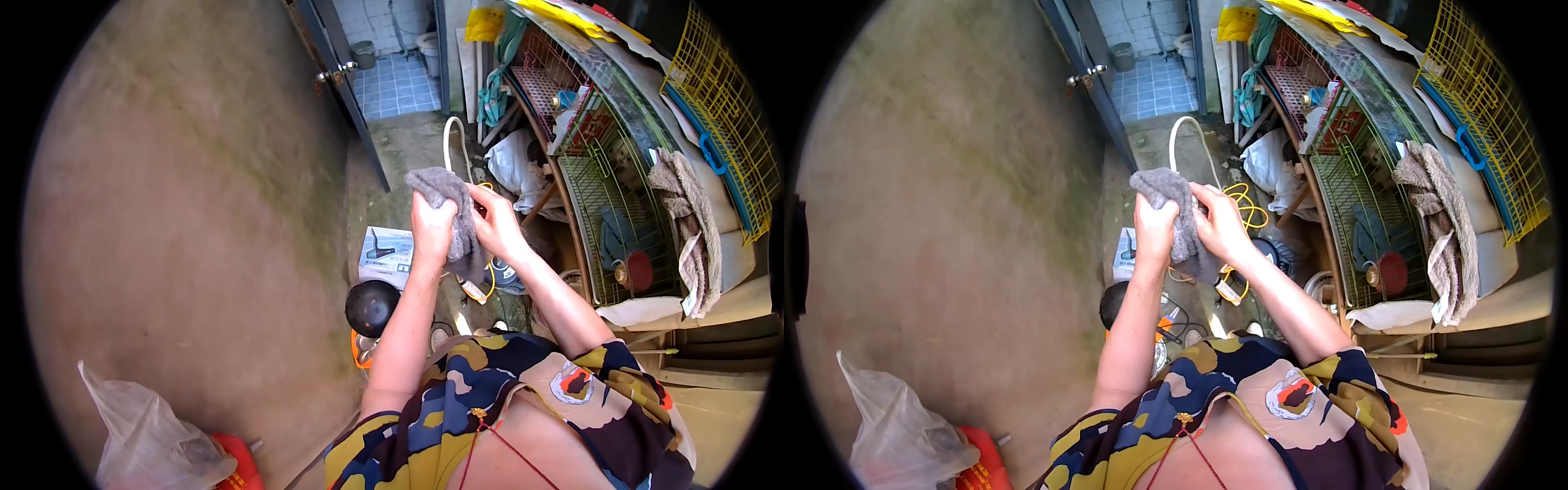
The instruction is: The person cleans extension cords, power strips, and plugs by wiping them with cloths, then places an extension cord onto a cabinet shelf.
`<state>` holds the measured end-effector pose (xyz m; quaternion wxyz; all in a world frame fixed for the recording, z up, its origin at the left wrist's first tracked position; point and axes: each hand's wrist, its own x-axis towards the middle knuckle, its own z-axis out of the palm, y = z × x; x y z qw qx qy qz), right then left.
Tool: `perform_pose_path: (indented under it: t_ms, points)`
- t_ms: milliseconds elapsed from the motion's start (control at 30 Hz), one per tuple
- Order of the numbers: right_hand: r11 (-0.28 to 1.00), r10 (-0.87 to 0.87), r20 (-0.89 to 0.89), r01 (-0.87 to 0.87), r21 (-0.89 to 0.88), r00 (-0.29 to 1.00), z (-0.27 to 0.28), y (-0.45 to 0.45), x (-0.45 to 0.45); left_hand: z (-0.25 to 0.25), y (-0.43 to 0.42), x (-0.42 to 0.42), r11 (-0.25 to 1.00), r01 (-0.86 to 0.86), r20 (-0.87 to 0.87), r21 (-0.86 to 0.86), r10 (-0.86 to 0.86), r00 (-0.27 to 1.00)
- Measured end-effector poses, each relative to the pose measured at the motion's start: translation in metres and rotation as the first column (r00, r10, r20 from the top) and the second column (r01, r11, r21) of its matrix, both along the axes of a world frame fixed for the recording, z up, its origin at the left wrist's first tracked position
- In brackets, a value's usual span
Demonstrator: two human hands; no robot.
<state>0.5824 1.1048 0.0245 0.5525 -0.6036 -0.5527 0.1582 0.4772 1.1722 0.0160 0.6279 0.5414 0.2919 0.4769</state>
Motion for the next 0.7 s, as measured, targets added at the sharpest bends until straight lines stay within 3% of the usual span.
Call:
perform_pose_path:
  t_ms: [33,100,167,233,267,300,367,400,500,600,633,700]
  points:
    - [1.0,-0.027,0.047,0.028,-0.013,0.999,0.004,-0.002,-0.002,0.003,0.007,0.0,1.0,-0.002,-0.002,0.002,0.002,1.0]
    - [0.998,-0.069,0.14,0.067,0.019,0.988,0.002,-0.002,0.0,0.005,0.016,0.001,0.979,-0.044,-0.351,0.2,0.113,0.93]
    - [0.998,-0.065,0.241,0.059,0.032,0.968,0.002,-0.006,-0.002,0.004,0.027,0.002,0.971,-0.067,-0.352,0.231,0.148,0.924]
    - [0.999,-0.015,0.225,0.023,-0.031,0.974,0.005,-0.012,-0.01,-0.005,0.038,0.0,0.977,-0.075,-0.397,0.201,0.151,0.905]
    - [0.999,-0.029,0.233,0.038,-0.035,0.972,0.003,-0.012,-0.009,-0.008,0.038,-0.001,0.998,0.025,-0.274,0.066,-0.006,0.962]
    - [0.999,-0.033,0.232,0.042,-0.034,0.972,0.003,-0.011,-0.007,-0.011,0.034,0.0,0.997,0.028,-0.275,0.067,-0.009,0.961]
    - [0.983,-0.052,-0.02,0.048,-0.175,0.998,0.001,-0.008,-0.001,-0.018,0.016,-0.001,0.99,0.058,0.051,-0.132,-0.052,0.997]
    - [0.986,-0.034,-0.164,0.006,-0.168,0.986,-0.008,-0.004,0.003,-0.019,0.01,-0.003,0.986,0.106,0.106,-0.125,-0.093,0.99]
    - [0.993,0.062,-0.44,-0.099,-0.061,0.896,-0.025,-0.005,0.003,-0.025,-0.005,-0.006,0.994,0.095,0.131,-0.049,-0.088,0.988]
    - [0.985,0.079,-0.565,-0.153,-0.084,0.822,-0.015,-0.007,0.001,-0.019,-0.004,-0.014,0.989,0.145,0.1,0.012,-0.146,0.984]
    - [0.958,0.129,-0.812,-0.282,-0.046,0.569,-0.005,-0.011,0.003,-0.015,-0.002,-0.019,0.989,0.145,0.098,0.011,-0.146,0.984]
    - [0.933,0.198,-0.781,-0.359,-0.035,0.592,-0.004,-0.01,0.007,-0.009,0.001,-0.028,0.941,0.337,0.216,-0.04,-0.321,0.922]
